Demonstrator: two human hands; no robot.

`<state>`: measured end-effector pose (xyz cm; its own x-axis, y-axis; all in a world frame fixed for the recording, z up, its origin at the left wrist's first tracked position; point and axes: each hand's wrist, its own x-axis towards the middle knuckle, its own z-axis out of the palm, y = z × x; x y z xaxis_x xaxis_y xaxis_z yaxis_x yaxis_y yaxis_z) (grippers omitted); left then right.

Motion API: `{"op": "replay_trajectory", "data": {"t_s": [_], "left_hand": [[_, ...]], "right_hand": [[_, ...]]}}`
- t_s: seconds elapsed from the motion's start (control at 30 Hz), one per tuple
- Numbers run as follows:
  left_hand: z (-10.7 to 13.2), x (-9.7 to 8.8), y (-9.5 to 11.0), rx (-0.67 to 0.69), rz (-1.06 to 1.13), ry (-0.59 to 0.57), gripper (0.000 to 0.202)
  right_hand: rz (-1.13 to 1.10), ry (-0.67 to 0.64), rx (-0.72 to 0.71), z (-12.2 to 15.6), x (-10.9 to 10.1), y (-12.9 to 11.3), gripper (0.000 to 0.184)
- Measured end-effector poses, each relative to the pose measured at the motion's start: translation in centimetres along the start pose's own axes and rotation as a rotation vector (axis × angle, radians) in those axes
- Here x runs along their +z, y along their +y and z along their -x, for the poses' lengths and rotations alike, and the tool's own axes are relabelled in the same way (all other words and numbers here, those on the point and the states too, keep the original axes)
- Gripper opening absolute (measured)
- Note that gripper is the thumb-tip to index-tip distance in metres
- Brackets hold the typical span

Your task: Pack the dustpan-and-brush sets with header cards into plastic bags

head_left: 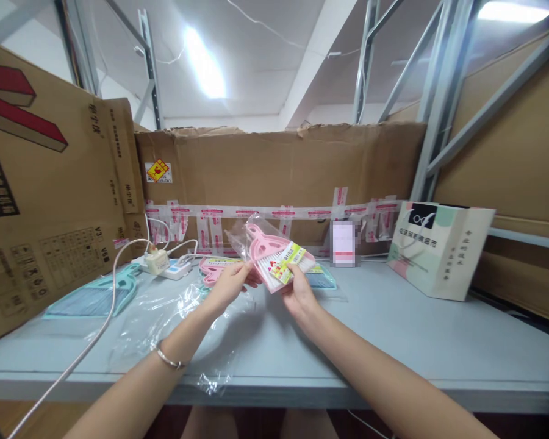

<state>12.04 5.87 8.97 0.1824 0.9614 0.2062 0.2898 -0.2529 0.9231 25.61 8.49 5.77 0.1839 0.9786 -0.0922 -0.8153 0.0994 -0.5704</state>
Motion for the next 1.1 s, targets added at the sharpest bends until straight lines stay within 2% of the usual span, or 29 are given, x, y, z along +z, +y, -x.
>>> {"op": "replay_trajectory", "data": {"t_s": [0.13,0.2,0.27,0.3,0.33,0.37,0.47,0.53,0.63,0.73,0.83,0.9,1.1], "left_hand": [[1.9,1.0,0.1,0.027,-0.078,-0.093,0.039],[3.4,0.8,0.9,0.034,-0.236,-0.267,0.037],[4.8,-0.2,2.5,0.065,-0.448,-0.506,0.035],[5.2,-0.8,3.5,0.109,-0.520,-0.586,0.034],[5.3,-1.5,4.5,0.167,-0.539,-0.586,0.034],[5.1,-2.2,5.4,0.230,-0.538,-0.500,0.035],[2.4,-3.8,7.0,0.425,-0.615,-0.073,0.029],[-0.6,-4.5,6.6,0.409,-0.695,0.074,0.023],[-4.6,-5.5,4.8,0.326,-0.714,0.064,0.025],[-6.5,-6.6,3.3,0.224,-0.680,-0.058,0.027],[-6.7,-7.6,2.3,0.148,-0.620,-0.186,0.027],[-6.5,-8.1,1.8,0.121,-0.574,-0.222,0.027],[-5.8,-8.1,0.3,0.065,-0.447,-0.160,0.036]], "right_hand": [[0.029,0.013,0.006,-0.2,-0.3,0.1,0.010],[0.049,-0.002,0.009,0.0,-0.3,0.2,0.009],[0.077,-0.031,0.013,0.3,-0.2,0.1,0.010],[0.095,-0.048,0.019,0.4,-0.1,0.1,0.011],[0.114,-0.067,0.028,0.6,0.0,0.1,0.012],[0.134,-0.084,0.039,0.8,0.1,0.0,0.013],[0.195,-0.126,0.082,1.3,0.4,-0.1,0.013],[0.233,-0.151,0.112,1.5,0.6,-0.2,0.014],[0.291,-0.199,0.166,1.5,0.6,-0.1,0.013],[0.349,-0.262,0.217,1.4,0.5,0.0,0.013],[0.392,-0.314,0.246,1.5,0.3,0.0,0.011],[0.402,-0.337,0.246,1.5,0.3,0.1,0.010],[0.424,-0.364,0.205,1.3,-0.1,0.3,0.020]]}}
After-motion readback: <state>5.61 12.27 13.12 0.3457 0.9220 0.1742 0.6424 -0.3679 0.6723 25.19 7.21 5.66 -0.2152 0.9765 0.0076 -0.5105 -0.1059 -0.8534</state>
